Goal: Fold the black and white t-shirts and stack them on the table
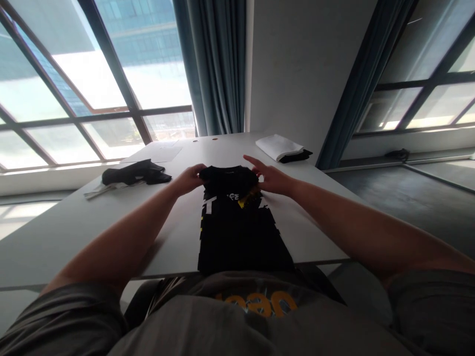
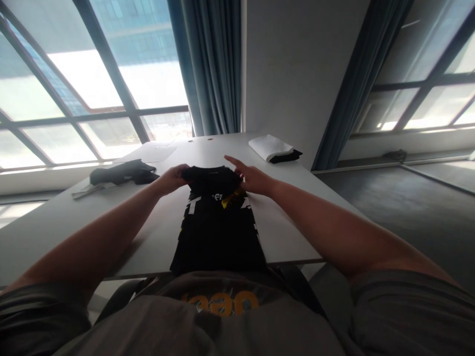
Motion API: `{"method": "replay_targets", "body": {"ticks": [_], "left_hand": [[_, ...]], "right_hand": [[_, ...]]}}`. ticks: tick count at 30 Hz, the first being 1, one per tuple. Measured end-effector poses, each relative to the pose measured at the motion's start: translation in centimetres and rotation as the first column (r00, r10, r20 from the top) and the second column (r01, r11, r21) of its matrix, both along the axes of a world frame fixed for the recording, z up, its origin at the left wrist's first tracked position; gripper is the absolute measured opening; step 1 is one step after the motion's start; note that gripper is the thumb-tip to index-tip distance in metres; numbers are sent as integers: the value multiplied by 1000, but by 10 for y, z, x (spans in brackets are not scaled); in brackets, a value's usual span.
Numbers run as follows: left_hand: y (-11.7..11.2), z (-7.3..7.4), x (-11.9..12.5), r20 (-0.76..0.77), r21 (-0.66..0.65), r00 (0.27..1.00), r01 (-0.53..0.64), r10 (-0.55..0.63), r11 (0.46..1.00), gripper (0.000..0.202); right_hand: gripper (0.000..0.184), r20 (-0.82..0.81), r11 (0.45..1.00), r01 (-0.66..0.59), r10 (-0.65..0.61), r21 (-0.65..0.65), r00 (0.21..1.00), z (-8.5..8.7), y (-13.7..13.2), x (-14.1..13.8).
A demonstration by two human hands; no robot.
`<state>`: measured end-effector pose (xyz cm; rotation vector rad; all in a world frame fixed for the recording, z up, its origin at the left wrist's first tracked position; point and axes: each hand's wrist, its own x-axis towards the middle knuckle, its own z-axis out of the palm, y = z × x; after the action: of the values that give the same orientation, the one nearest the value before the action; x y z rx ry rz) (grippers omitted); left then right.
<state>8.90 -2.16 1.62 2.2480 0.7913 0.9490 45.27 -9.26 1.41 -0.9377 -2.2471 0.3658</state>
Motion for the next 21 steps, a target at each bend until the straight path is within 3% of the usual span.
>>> {"method": "replay_targets", "body": {"ticks": [3,5,11,15,17,21], "left_hand": [[-34,-3,-14,-316,-61,921,218,-226,974,12],[-47,-4,-18,-429,-74,856,283,-287,956,8],[-54,2,-14,-507,41,842,236,-183,971,12],[-70,-6,8,-440,300,897,113,33,947,31],[-81,-16,22,-485,341,874,146,41,929,47],[-93,-34,39,-674,203,739,214,-22,955,62]], "right_hand": [[64,295,993,-115,105,17,950,-11,-21,10],[52,400,984,-170,139,43,906,-18,-23,13],[51,424,972,-196,126,127,897,-15,-14,14],[35,309,967,-141,70,211,948,-10,-20,5],[41,285,977,-136,86,161,955,-15,-26,-4],[68,382,983,-160,182,-88,906,-35,-34,-21]]}}
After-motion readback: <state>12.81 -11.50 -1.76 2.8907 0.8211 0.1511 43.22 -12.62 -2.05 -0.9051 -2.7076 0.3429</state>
